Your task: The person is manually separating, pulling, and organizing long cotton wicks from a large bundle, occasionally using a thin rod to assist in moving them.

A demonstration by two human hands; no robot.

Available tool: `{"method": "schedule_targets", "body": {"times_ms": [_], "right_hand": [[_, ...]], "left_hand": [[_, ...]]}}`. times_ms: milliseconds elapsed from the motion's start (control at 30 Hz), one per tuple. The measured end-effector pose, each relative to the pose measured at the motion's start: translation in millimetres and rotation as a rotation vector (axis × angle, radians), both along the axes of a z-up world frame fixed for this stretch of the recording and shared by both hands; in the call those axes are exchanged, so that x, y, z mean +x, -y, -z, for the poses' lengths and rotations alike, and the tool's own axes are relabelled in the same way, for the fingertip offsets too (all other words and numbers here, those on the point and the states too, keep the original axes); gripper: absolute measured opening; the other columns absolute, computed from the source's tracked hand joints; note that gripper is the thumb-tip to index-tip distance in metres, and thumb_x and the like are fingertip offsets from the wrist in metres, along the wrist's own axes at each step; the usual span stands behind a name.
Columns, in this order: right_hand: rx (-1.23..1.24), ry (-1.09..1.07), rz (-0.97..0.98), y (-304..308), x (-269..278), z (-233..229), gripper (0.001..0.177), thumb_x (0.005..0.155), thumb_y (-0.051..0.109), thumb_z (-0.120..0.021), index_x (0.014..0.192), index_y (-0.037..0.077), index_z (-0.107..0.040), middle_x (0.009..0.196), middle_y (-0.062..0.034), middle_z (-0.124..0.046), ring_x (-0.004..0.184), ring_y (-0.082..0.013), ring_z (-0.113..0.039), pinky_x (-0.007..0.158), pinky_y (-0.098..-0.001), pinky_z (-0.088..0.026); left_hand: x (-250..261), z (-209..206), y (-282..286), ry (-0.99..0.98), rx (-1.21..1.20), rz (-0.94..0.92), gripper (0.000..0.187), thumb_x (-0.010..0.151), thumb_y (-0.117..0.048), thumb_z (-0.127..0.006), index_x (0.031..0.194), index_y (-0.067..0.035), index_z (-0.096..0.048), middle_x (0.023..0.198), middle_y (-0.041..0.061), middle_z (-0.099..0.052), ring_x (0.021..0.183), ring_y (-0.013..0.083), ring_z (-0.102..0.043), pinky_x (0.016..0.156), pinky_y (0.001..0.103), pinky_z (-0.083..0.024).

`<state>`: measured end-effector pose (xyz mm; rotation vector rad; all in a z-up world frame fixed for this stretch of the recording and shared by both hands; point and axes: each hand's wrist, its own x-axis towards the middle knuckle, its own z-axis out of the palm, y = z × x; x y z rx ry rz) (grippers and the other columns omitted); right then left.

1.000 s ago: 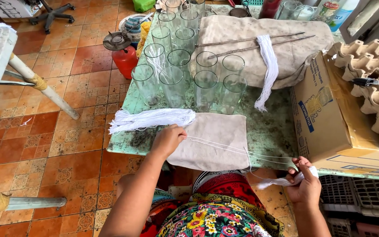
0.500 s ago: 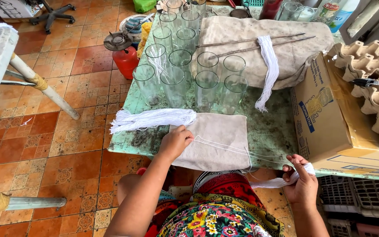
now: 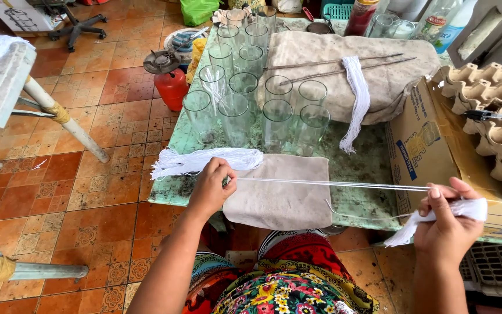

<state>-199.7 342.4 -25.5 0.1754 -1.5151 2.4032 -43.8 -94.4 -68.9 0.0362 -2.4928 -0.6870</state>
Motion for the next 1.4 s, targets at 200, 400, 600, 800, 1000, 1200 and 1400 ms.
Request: {"method": "schedule_targets", "body": {"times_ms": [200,400,600,800,1000,1200,1400], "right_hand": [[0.224,-0.243,-0.209,88.7,24.6,-2.1,0.041,0.084,-0.015,-0.070,0.122,0.000,-0.067,0.091,-0.0163,-0.071,0.072,-0.0188,-0.067,0.067,-0.0275,-0.053],[0.335,-0.404,-0.552,176.4,91.5,-7.9,0.047,0.077,-0.013,-0.077,0.123,-0.001,-0.071,0.082,-0.0109,-0.079,0.052,-0.0053,-0.051,0.046,-0.0211,-0.046],[0.270,-0.427,-0.512,176.9,90.6,3.4,0.047,0.082,-0.009,-0.077,0.127,-0.004,-0.068,0.085,-0.0134,-0.079,0.054,-0.0050,-0.053,0.047,-0.0209,-0.045],[-0.005,0.030,-0.606,183.5,90.9,22.4,0.022,0.099,0.015,-0.065,0.110,-0.004,-0.067,0.090,-0.0152,-0.072,0.070,-0.0178,-0.063,0.048,-0.0262,-0.048],[-0.225,0.786,-1.200,178.0,76.3,84.4,0.013,0.089,0.010,-0.069,0.097,-0.001,-0.070,0.080,-0.0064,-0.063,0.062,-0.0142,-0.058,0.049,-0.0294,-0.050],[0.176,0.085,-0.808,179.8,88.6,24.7,0.014,0.091,0.006,-0.076,0.095,-0.005,-0.069,0.079,-0.0136,-0.068,0.064,-0.0168,-0.060,0.055,-0.0292,-0.050],[0.495,-0.430,-0.642,168.6,87.5,-7.5,0.008,0.098,0.008,-0.066,0.094,0.002,-0.070,0.085,-0.0116,-0.068,0.073,-0.0197,-0.061,0.070,-0.0331,-0.052]], "left_hand": [[21.2,-8.3,-11.7,0.543,-0.271,-0.318,0.016,0.088,-0.035,-0.074,0.100,-0.024,-0.076,0.128,0.001,-0.059,0.121,0.0308,-0.059,0.102,0.056,-0.041],[23.8,-69.8,-126.6,0.065,0.958,0.324,0.030,0.106,-0.023,-0.058,0.128,-0.005,-0.070,0.111,0.011,-0.077,0.103,0.0149,-0.068,0.087,0.033,-0.056],[24.3,-52.8,-131.1,0.062,1.454,0.171,0.022,0.090,-0.013,-0.080,0.108,0.000,-0.076,0.087,0.005,-0.072,0.065,0.0023,-0.046,0.052,0.013,-0.035],[22.1,-54.0,-129.0,-0.053,1.268,0.169,0.011,0.092,-0.007,-0.078,0.098,0.002,-0.075,0.075,0.002,-0.061,0.067,0.0025,-0.047,0.055,0.015,-0.038],[29.9,-68.1,-130.3,-0.031,0.810,0.294,0.012,0.082,-0.009,-0.086,0.093,-0.007,-0.081,0.099,0.005,-0.049,0.070,0.0093,-0.044,0.063,0.024,-0.049],[22.3,-49.7,-120.5,-0.242,0.857,0.026,0.013,0.092,-0.017,-0.080,0.092,-0.004,-0.079,0.094,0.002,-0.046,0.074,0.0064,-0.036,0.064,0.022,-0.039],[30.4,-65.4,-132.4,-0.400,0.261,-0.082,0.005,0.088,-0.007,-0.077,0.092,-0.010,-0.076,0.095,0.004,-0.051,0.070,0.0175,-0.057,0.064,0.027,-0.053]]}}
